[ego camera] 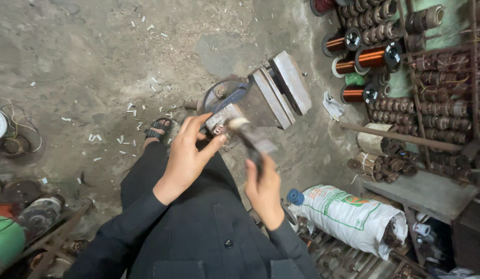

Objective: The person sits on the floor and uses a hammer and pliers to shape and adjust a circular metal motor component. They repeatedly tap the part on a workbench and anvil, inspecting it between strikes.

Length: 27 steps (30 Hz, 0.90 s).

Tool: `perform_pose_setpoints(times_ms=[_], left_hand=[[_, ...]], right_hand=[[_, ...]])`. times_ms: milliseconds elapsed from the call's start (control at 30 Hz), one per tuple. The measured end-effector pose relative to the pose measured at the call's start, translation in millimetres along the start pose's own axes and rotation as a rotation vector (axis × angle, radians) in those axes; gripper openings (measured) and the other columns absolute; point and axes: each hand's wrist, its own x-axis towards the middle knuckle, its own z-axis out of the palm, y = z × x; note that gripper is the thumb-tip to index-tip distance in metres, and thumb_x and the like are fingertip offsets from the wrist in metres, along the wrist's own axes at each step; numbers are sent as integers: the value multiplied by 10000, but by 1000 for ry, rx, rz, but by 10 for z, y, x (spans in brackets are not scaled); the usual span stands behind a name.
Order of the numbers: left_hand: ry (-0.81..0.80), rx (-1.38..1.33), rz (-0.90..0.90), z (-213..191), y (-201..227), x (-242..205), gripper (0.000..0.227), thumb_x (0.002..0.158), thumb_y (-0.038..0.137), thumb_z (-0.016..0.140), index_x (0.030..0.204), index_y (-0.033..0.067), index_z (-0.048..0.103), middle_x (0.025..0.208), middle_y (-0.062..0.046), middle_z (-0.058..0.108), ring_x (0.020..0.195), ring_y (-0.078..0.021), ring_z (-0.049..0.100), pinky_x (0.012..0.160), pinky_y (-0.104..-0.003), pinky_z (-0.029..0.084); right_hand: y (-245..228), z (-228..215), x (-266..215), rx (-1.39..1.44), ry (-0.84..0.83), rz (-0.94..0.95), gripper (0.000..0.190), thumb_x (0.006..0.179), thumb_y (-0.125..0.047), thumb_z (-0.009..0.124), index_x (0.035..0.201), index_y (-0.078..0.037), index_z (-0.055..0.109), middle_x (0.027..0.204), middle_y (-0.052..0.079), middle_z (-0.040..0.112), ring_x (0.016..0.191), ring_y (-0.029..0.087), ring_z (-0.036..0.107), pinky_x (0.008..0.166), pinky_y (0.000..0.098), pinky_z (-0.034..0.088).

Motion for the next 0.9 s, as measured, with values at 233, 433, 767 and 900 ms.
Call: perform_pose_setpoints(times_ms=[233, 433, 767, 900], left_hand=[[-2, 52, 31, -13, -5, 29, 540, 902, 286, 773, 1316, -13, 596, 1106, -122, 625, 820, -224, 663, 718, -351, 527], [50, 14, -13, 121, -203, 86, 519, 842, 295, 807, 1214, -8, 609, 1134, -148, 591, 771, -217, 670, 659, -327, 552], [-196, -140, -107, 245, -662, 588, 524, 774, 341, 821, 1132, 2, 647, 1216, -119, 510, 660, -239, 698, 566, -348, 585], [33, 60, 129, 245, -568, 483, 437, 844, 335, 817, 1117, 21, 686, 1067, -133, 627, 855, -265, 691, 735, -377, 566]], right_hand=[[-107, -1, 54, 203, 76, 196, 276, 1013, -128, 632, 1219, 22, 527, 680, 190, 625, 524, 359, 600, 507, 410, 439], [-17, 192, 99, 101, -14, 89, 326, 1029, -180, 630, 1272, 20, 543, 755, 249, 646, 635, 420, 650, 540, 432, 475], [134, 213, 273, 234, -120, 308, 346, 968, -282, 600, 1253, -90, 559, 604, 158, 632, 469, 228, 592, 489, 356, 462], [315, 378, 331, 341, -90, 367, 355, 939, -255, 682, 1237, -87, 586, 595, 78, 593, 511, 104, 465, 473, 292, 361]])
